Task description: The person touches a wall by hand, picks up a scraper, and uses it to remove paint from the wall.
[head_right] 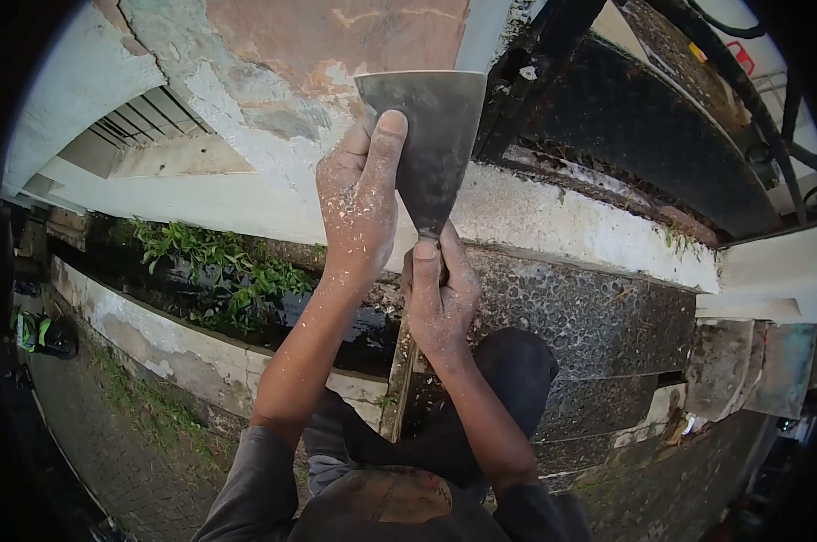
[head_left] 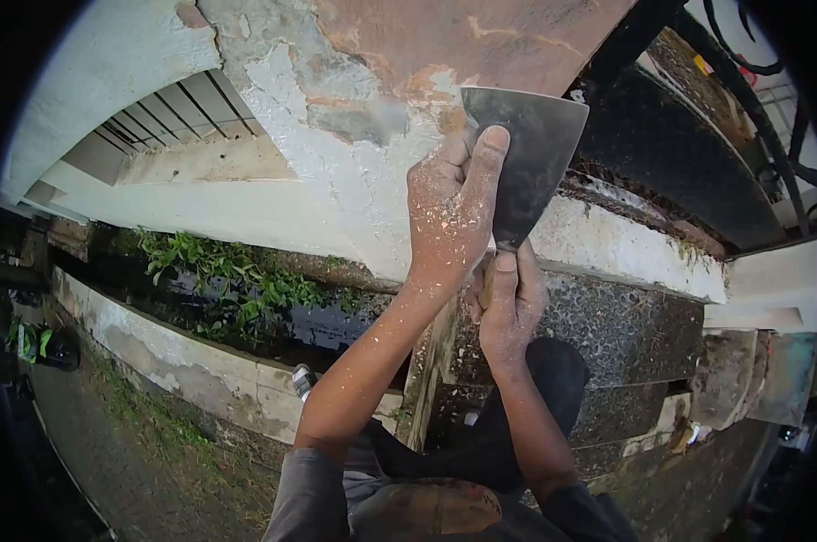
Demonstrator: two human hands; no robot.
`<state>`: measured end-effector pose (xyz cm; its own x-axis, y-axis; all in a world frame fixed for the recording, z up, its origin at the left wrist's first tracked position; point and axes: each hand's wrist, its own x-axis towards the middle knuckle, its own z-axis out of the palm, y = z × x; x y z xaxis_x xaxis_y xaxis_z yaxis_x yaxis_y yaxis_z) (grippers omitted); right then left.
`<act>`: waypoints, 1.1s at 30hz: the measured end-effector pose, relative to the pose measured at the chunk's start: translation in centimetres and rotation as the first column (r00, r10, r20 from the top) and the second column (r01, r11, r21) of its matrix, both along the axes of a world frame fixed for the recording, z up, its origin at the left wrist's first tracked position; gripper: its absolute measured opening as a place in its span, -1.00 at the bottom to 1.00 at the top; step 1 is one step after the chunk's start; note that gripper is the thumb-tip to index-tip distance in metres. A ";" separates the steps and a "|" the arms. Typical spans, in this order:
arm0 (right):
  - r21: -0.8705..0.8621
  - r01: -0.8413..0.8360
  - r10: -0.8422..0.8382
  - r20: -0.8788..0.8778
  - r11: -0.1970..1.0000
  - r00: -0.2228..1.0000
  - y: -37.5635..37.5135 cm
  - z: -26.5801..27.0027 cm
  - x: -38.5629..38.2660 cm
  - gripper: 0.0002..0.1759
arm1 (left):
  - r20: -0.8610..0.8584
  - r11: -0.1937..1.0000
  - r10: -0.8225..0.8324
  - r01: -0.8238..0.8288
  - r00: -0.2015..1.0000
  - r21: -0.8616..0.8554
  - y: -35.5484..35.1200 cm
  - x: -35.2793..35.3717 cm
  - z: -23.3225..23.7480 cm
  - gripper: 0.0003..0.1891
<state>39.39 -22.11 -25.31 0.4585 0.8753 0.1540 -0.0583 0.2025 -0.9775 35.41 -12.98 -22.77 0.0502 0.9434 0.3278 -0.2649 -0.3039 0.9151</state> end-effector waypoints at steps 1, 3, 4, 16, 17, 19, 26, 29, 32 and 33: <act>0.000 -0.018 0.018 0.026 1.000 0.999 0.0 0.1 0.3 -0.55 | 0.056 0.999 -0.025 0.027 0.998 -0.033 -0.4 0.1 0.5 -0.65; -0.033 -0.009 0.009 -0.002 0.999 1.000 -1.1 -1.7 1.2 -0.53 | -0.062 0.996 -0.016 0.010 0.998 -0.092 -1.0 0.2 0.7 -0.62; -0.042 -0.009 0.009 -0.012 0.999 1.000 -1.2 -1.9 1.3 -0.52 | -0.069 0.998 -0.010 0.006 0.998 -0.060 -0.6 0.3 0.5 -0.61; -0.017 0.022 -0.022 -0.010 1.000 1.000 -0.7 -2.1 0.9 -0.60 | -0.128 0.984 -0.142 0.126 0.982 -0.124 -0.3 -0.7 0.1 -0.58; -0.003 0.026 -0.026 0.014 1.000 1.000 -0.8 -1.6 0.7 -0.59 | -0.127 0.982 -0.153 0.136 0.980 -0.131 -0.4 -1.5 0.9 -0.58; 0.107 -0.025 0.013 0.116 0.994 0.993 -1.0 -1.8 2.1 -0.59 | -0.145 0.995 -0.013 -0.001 0.989 -0.095 -0.6 -3.2 1.3 -0.62; 0.108 0.204 -0.205 -0.003 0.973 0.979 -0.7 -1.9 6.6 -0.61 | 0.040 0.194 0.866 -0.409 0.499 0.892 4.8 -4.2 6.5 -0.50; 0.103 0.165 -0.166 0.002 0.981 0.986 -1.0 -1.8 7.7 -0.64 | -0.042 0.246 0.904 -0.439 0.426 0.864 6.9 -0.9 5.3 -0.34; 0.118 0.149 -0.146 -0.032 0.982 0.989 -1.2 -2.1 8.6 -0.69 | -0.220 0.364 0.872 -0.279 0.437 0.889 4.8 2.4 -2.9 -0.24; 0.111 0.132 -0.126 -0.051 0.985 0.991 -1.2 -2.4 9.2 -0.70 | -0.358 0.434 0.862 -0.157 0.360 0.887 3.4 3.2 -7.3 -0.22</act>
<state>48.60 -23.33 -27.76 0.5749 0.7862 0.2268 -0.0668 0.3214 -0.9446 38.57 -9.58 -30.04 0.1715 0.3666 0.9144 0.7941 -0.6008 0.0920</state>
